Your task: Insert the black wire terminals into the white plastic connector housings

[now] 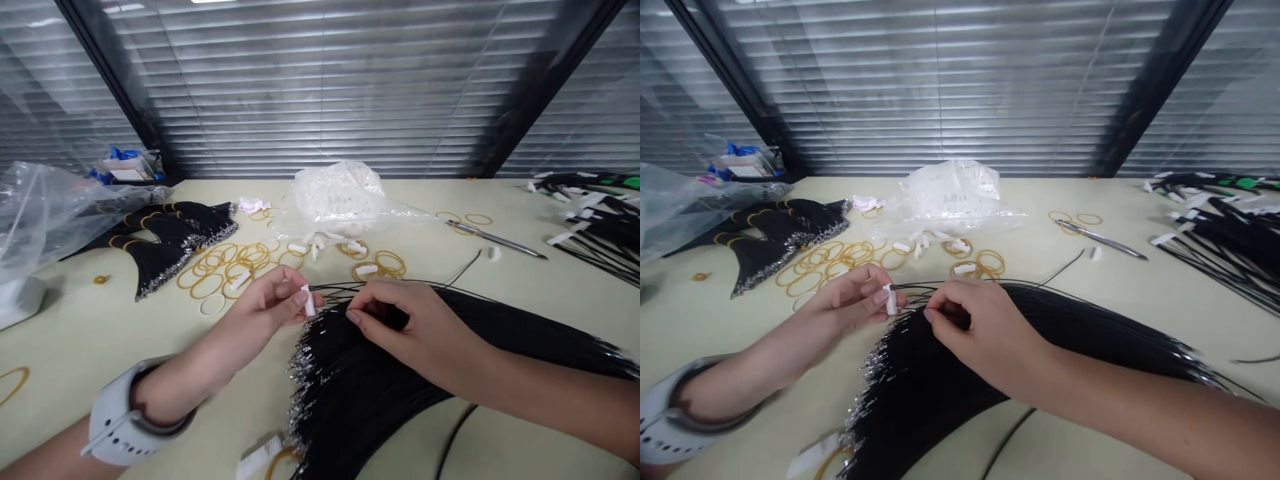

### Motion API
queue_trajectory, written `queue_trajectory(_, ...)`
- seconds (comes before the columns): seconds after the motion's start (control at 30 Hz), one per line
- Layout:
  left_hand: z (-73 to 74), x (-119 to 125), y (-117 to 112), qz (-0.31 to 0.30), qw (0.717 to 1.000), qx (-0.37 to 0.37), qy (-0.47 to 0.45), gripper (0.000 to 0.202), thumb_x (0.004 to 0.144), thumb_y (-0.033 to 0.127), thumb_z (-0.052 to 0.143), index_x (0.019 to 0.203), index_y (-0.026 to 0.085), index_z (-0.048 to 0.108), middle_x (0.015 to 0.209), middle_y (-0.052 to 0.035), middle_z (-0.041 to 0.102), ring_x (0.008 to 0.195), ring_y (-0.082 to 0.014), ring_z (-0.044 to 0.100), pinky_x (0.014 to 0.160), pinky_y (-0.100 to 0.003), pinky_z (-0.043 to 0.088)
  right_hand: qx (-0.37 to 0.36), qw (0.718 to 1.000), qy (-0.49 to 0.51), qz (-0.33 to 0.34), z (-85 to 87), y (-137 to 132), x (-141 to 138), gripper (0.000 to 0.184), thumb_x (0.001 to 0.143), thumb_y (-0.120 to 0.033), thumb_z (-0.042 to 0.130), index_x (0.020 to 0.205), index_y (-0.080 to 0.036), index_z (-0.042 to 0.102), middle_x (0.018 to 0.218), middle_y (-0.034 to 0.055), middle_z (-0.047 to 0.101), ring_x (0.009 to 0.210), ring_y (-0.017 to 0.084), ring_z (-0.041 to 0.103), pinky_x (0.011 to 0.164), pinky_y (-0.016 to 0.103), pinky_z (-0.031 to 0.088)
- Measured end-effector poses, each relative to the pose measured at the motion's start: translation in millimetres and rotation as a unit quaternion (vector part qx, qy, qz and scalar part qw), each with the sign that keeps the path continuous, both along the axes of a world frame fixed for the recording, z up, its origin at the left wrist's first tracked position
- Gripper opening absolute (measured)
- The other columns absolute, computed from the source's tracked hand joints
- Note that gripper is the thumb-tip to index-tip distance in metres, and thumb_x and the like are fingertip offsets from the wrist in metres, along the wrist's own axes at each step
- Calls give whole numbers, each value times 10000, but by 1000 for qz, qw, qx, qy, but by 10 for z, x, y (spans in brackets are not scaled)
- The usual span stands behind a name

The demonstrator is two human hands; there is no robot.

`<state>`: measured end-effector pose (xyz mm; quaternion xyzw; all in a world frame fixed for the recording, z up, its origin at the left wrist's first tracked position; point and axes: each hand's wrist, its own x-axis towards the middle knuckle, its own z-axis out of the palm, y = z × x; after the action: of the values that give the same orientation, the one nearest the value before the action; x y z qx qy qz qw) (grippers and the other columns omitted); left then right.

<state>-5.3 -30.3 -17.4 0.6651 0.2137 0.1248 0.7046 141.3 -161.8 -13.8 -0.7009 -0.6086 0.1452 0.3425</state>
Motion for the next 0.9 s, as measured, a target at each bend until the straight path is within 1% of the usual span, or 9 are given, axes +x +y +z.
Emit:
queue_trajectory(0.13, 5, 0, 3, 4, 1000, -4, 2, 103, 795, 227, 521, 815, 156, 448, 818, -13, 570, 810, -98, 534, 751, -224, 412, 13, 1000, -15, -3, 0, -15, -3, 100, 758, -156, 484, 677, -162, 543, 599, -33, 506, 554, 63, 429, 517, 195, 326)
queue_trajectory(0.3, 4, 0, 6, -7, 1000, 7, 5, 98, 806, 232, 511, 801, 151, 456, 801, -6, 569, 768, -84, 527, 739, -220, 421, 27, 999, -29, 22, -7, -14, 6, 114, 781, -166, 479, 705, -162, 563, 635, -19, 527, 583, 67, 452, 554, 201, 344)
queue_trajectory(0.4, -9, -4, 15, -14, 1000, 0, 9, 87, 817, 229, 499, 814, 153, 456, 826, -7, 576, 799, -86, 536, 762, -225, 431, 28, 998, -41, 27, -9, -10, 13, 109, 782, -158, 485, 717, -161, 573, 650, -17, 530, 609, 70, 459, 585, 202, 350)
queue_trajectory(0.53, -18, -5, 19, -30, 1000, 2, -4, 76, 824, 221, 490, 811, 151, 463, 812, -1, 579, 788, -69, 538, 743, -188, 438, 33, 998, -48, 28, -8, -14, 19, 106, 783, -157, 489, 716, -158, 572, 646, -22, 522, 606, 63, 447, 598, 195, 348)
queue_trajectory(0.67, -3, 2, 0, -28, 999, 18, 6, 70, 823, 202, 492, 809, 144, 456, 806, -4, 590, 765, -51, 535, 713, -144, 431, 30, 998, -48, 22, -14, -21, 19, 107, 787, -172, 485, 727, -163, 572, 655, -17, 527, 612, 71, 453, 602, 204, 350)
queue_trajectory(0.9, -4, 5, -2, -26, 999, 23, 6, 89, 819, 223, 501, 808, 142, 463, 824, -11, 594, 781, -61, 545, 729, -154, 440, 35, 998, -52, 13, -29, -23, 20, 136, 793, -180, 474, 698, -160, 569, 642, -14, 523, 608, 76, 457, 602, 213, 346)
